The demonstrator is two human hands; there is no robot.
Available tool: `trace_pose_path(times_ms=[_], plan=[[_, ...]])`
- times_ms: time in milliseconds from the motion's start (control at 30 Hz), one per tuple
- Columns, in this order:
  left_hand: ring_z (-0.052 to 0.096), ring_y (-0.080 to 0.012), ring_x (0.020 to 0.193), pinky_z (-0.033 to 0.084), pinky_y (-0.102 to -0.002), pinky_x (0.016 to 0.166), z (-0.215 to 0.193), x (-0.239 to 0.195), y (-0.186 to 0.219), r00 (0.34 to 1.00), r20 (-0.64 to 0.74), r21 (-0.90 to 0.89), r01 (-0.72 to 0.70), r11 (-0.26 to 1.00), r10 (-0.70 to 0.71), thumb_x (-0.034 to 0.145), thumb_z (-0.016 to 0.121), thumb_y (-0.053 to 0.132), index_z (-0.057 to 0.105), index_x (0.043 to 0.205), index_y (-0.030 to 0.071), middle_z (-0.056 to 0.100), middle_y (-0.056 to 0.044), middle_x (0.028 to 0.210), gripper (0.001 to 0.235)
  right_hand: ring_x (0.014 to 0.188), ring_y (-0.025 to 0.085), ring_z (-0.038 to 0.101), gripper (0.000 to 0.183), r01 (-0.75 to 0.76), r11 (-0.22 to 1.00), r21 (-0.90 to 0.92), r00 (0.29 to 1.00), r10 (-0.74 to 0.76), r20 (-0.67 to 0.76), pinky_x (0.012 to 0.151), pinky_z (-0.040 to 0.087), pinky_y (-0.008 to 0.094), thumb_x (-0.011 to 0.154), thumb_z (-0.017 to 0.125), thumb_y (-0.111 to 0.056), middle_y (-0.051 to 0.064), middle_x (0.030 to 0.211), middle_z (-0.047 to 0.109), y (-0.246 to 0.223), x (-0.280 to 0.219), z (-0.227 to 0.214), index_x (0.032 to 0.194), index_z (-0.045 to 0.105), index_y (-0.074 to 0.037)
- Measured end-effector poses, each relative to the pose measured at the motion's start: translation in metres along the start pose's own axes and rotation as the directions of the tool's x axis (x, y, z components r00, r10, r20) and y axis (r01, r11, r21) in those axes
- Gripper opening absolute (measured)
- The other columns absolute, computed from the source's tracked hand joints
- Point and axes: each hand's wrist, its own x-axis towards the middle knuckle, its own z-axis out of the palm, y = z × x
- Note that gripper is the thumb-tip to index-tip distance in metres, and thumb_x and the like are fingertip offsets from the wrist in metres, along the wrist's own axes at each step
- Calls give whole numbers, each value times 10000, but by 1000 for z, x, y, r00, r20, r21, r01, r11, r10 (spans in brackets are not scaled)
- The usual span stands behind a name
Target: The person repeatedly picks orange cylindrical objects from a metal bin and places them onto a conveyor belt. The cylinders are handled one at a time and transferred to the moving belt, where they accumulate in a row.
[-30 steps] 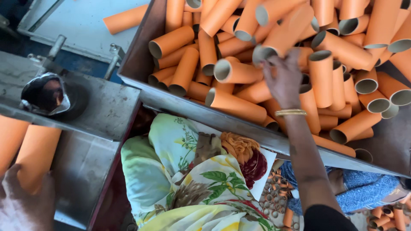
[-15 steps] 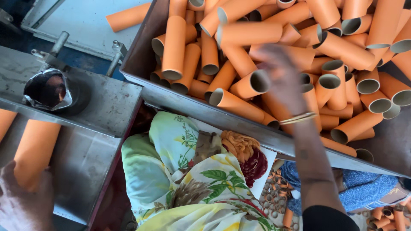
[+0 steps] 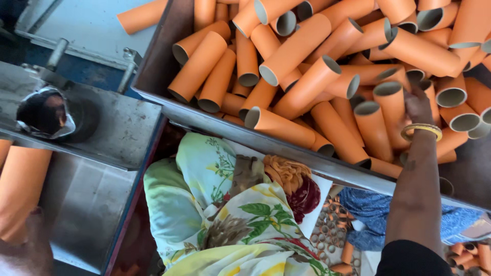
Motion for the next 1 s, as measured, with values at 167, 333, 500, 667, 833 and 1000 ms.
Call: trace_pose_path(times_ms=[167,333,500,667,833,1000], plan=[[708,-328,1092,556,-402,997,1,2,14,995,-5,66,-101,993,102,1023,711,135,638,1300,-80,709,-246,1214,358,1067,229,667,442,346,931,120,848,-365,385,924,512,342,929,659,-197,142,1201,715,-86,1,85,1320,641,8],[623,-385,1209,511,-453,1068,-5,-4,12,977,-73,349,-162,923,199,996,763,235,581,1426,-18,638,-231,1331,531,1246,459,579,671,642,682,-350,764,-531,366,994,472,515,926,778,-334,291,1382,609,-172,-23,142,1474,552,-18],[578,-362,1274,469,-455,1105,-3,2,6,973,-27,358,-206,911,231,987,740,265,568,1400,20,603,-192,1392,510,1228,463,574,746,705,708,-46,680,-655,329,962,483,521,732,889,-287,291,1304,590,-218,-80,184,1345,571,-5],[520,-284,1369,339,-474,1203,-7,-3,13,964,-16,438,-231,869,264,960,730,289,561,1394,61,571,-118,1423,519,966,420,672,202,802,535,-267,598,-717,359,813,535,528,914,702,-132,185,1007,706,-268,-127,220,1114,685,-105],[503,-277,1396,272,-519,1261,-9,0,28,977,-28,447,-177,877,212,963,761,331,566,1400,78,566,-112,1424,541,935,384,670,147,886,438,-151,463,-854,238,777,536,497,931,732,-122,173,1021,685,-290,-156,183,1051,667,-69],[496,-300,1392,306,-532,1245,-17,6,71,977,35,364,-209,908,211,982,775,349,549,1401,85,549,-142,1441,544,1020,362,643,220,882,402,-247,388,-916,-106,858,530,461,1059,824,-107,167,1036,644,-300,-190,122,1071,623,-18]])
